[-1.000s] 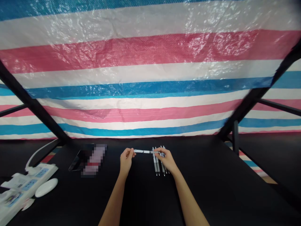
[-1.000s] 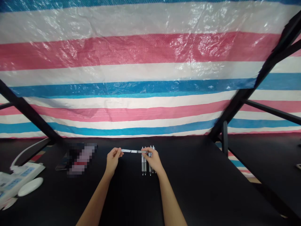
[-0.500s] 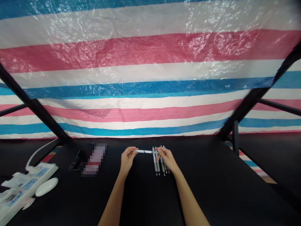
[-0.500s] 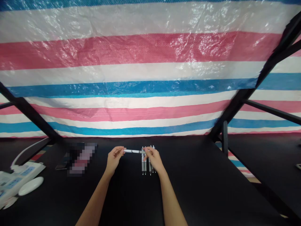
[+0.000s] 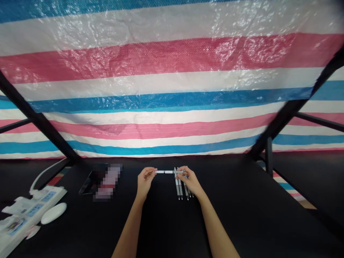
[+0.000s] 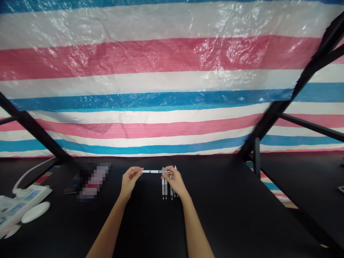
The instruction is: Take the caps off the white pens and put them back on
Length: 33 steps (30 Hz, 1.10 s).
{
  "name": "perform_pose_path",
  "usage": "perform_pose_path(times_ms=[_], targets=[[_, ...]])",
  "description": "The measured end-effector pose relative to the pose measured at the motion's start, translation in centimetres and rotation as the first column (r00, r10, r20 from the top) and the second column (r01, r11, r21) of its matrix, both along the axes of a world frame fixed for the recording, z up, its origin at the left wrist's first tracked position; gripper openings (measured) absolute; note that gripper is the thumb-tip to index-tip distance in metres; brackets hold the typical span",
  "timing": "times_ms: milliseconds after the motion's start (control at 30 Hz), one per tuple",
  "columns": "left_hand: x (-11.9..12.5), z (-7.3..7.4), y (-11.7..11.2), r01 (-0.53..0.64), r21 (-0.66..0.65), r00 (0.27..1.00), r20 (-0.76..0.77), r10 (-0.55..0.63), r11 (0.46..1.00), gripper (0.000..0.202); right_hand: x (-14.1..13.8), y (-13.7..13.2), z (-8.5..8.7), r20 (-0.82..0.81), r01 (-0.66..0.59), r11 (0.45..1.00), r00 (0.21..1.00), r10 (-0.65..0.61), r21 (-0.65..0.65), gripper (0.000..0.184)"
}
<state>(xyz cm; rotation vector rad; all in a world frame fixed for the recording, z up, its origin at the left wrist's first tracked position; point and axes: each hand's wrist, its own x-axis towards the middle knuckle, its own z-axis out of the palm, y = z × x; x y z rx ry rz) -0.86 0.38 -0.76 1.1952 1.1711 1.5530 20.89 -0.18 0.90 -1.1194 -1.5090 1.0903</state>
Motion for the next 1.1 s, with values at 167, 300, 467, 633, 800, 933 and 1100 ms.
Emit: perform_pose_path(times_ms=[167, 300, 467, 633, 800, 933, 1100], targets=[[0.1, 0.3, -0.1, 0.010, 0.001, 1.000, -0.006, -0.010, 1.000, 0.025, 0.2, -0.1, 0.3, 0.134, 0.028, 0.996, 0.990, -0.040, 0.088, 0.027], [0.2, 0.5, -0.2, 0.010, 0.008, 1.000, -0.001, -0.010, 1.000, 0.025, 0.3, -0.3, 0.6, 0.285, 0.025, 0.989, 0.956, -0.066, 0.145, 0.044], [0.2, 0.7, -0.3, 0.012, 0.009, 1.000, 0.001, -0.012, 1.000, 0.025, 0.3, -0.3, 0.5, 0.286, 0.041, 0.989, 0.955, -0.080, 0.139, 0.050], [0.1, 0.8, -0.3, -0.039, 0.005, 0.999, 0.008, 0.039, 0.999, 0.023, 0.3, -0.1, -0.2, 0.076, 0.048, 0.995, 0.996, -0.054, 0.082, 0.041], [0.1, 0.8, -0.2, -0.056, 0.009, 0.998, 0.026, 0.056, 0.998, 0.022, 0.4, 0.2, -0.6, 0.069, 0.043, 0.994, 0.996, -0.050, 0.097, 0.019], [0.1, 0.7, -0.2, -0.053, 0.003, 0.998, 0.017, 0.053, 0.999, 0.023, 0.5, 0.3, -0.5, 0.112, 0.044, 0.993, 0.992, -0.057, 0.109, 0.021], [0.2, 0.8, -0.3, -0.034, -0.002, 0.999, 0.014, 0.034, 0.999, 0.025, 0.6, 0.1, -0.3, 0.185, 0.060, 0.994, 0.980, -0.076, 0.088, 0.030]])
